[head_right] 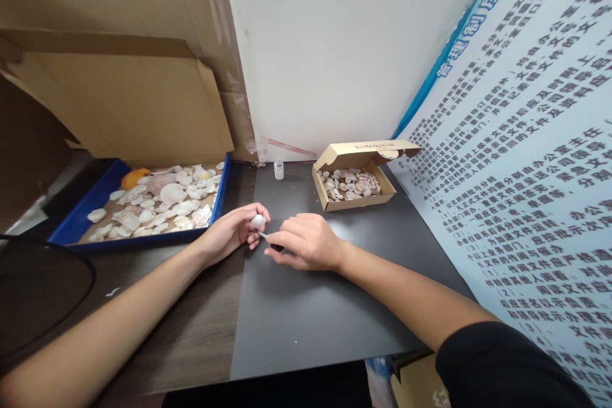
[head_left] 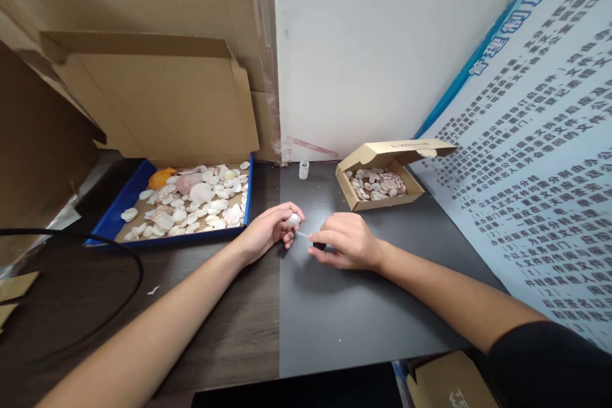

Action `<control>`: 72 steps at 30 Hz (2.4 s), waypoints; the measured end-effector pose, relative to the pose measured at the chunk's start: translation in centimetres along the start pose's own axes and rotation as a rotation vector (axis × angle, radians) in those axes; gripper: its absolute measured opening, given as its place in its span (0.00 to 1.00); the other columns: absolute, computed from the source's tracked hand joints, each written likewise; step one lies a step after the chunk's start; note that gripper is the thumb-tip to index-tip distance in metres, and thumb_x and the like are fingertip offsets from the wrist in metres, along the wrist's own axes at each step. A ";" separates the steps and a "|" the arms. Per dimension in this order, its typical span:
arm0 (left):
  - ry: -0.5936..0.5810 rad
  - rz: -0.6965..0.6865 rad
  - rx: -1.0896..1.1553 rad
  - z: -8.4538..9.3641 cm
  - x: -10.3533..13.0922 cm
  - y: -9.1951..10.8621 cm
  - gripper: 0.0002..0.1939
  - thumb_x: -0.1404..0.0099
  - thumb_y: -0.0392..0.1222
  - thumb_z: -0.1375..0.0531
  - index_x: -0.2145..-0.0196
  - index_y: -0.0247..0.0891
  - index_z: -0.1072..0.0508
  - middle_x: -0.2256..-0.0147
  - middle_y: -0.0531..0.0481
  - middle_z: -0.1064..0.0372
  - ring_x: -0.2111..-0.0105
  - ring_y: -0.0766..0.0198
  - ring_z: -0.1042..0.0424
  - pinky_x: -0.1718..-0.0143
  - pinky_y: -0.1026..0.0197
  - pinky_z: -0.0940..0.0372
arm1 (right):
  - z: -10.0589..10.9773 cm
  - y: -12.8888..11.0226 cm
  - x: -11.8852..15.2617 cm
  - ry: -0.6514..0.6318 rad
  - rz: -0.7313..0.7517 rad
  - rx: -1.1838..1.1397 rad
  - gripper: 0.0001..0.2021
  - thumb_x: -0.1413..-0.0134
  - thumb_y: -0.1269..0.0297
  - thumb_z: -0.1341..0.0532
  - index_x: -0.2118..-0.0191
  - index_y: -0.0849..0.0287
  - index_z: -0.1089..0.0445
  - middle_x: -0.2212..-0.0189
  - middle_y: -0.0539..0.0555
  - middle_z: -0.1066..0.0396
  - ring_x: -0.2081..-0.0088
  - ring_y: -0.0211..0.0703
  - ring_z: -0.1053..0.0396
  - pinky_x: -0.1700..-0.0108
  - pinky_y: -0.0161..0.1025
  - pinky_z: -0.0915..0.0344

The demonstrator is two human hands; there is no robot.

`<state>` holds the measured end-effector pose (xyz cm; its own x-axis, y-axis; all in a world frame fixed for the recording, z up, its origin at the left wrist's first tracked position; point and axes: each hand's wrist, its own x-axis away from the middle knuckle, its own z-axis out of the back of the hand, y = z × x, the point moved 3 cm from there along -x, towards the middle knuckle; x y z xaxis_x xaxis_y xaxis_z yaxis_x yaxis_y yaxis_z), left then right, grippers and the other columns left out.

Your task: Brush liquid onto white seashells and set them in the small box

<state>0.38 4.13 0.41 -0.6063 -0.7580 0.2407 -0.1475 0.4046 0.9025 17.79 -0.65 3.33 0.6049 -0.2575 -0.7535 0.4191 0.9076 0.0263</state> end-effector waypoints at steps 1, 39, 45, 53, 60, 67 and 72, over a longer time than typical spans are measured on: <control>0.001 0.001 0.000 0.0 0.0 0.0 0.10 0.38 0.45 0.42 0.64 0.34 0.31 0.75 0.51 0.35 0.80 0.70 0.38 0.78 0.66 0.38 | 0.0 0.0 0.0 0.013 -0.005 0.005 0.05 0.37 0.63 0.38 0.61 0.60 0.30 0.76 0.49 0.29 0.76 0.35 0.35 0.73 0.34 0.42; 0.036 -0.017 0.042 -0.6 0.4 0.6 0.06 0.40 0.37 0.40 0.64 0.37 0.34 0.69 0.52 0.33 0.80 0.71 0.38 0.79 0.66 0.38 | 0.1 -0.1 0.0 0.017 -0.081 0.020 0.04 0.37 0.65 0.40 0.63 0.58 0.31 0.76 0.49 0.29 0.77 0.35 0.34 0.73 0.34 0.40; 0.031 -0.013 0.028 -0.6 0.3 0.6 0.06 0.38 0.38 0.41 0.63 0.37 0.34 0.70 0.53 0.34 0.79 0.71 0.39 0.78 0.66 0.38 | 0.1 -0.1 0.0 0.028 -0.077 0.026 0.04 0.38 0.65 0.39 0.61 0.59 0.31 0.74 0.50 0.29 0.76 0.36 0.34 0.72 0.34 0.40; 0.033 -0.016 0.021 -0.5 0.3 0.5 0.05 0.38 0.38 0.42 0.63 0.37 0.35 0.70 0.53 0.34 0.79 0.72 0.39 0.78 0.66 0.38 | 0.0 -0.1 0.0 0.034 -0.062 0.013 0.03 0.38 0.65 0.39 0.61 0.59 0.31 0.74 0.50 0.28 0.76 0.36 0.34 0.72 0.34 0.40; 0.048 -0.009 0.021 -0.6 0.4 0.6 0.05 0.38 0.37 0.42 0.64 0.37 0.35 0.70 0.53 0.34 0.79 0.72 0.39 0.78 0.66 0.38 | 0.1 -0.2 -0.1 0.023 -0.054 -0.018 0.03 0.38 0.66 0.40 0.64 0.58 0.32 0.77 0.48 0.30 0.77 0.36 0.36 0.74 0.34 0.41; 0.035 -0.019 0.021 -0.5 0.3 0.6 0.06 0.39 0.38 0.41 0.64 0.37 0.35 0.69 0.53 0.34 0.79 0.72 0.39 0.78 0.66 0.38 | 0.0 -0.1 -0.1 0.002 -0.070 0.009 0.03 0.39 0.66 0.39 0.63 0.58 0.32 0.76 0.48 0.30 0.77 0.36 0.36 0.74 0.34 0.41; 0.027 -0.006 0.008 -0.5 0.2 0.5 0.05 0.38 0.38 0.42 0.63 0.37 0.34 0.70 0.54 0.35 0.79 0.72 0.39 0.78 0.67 0.39 | 0.0 -0.1 0.1 0.029 -0.061 0.003 0.04 0.36 0.65 0.40 0.61 0.58 0.32 0.74 0.50 0.29 0.76 0.36 0.35 0.73 0.34 0.40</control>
<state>0.59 3.96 1.03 -0.5836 -0.7742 0.2450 -0.1578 0.4040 0.9010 17.80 -0.75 3.30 0.5584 -0.3021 -0.7726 0.4562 0.8897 -0.0182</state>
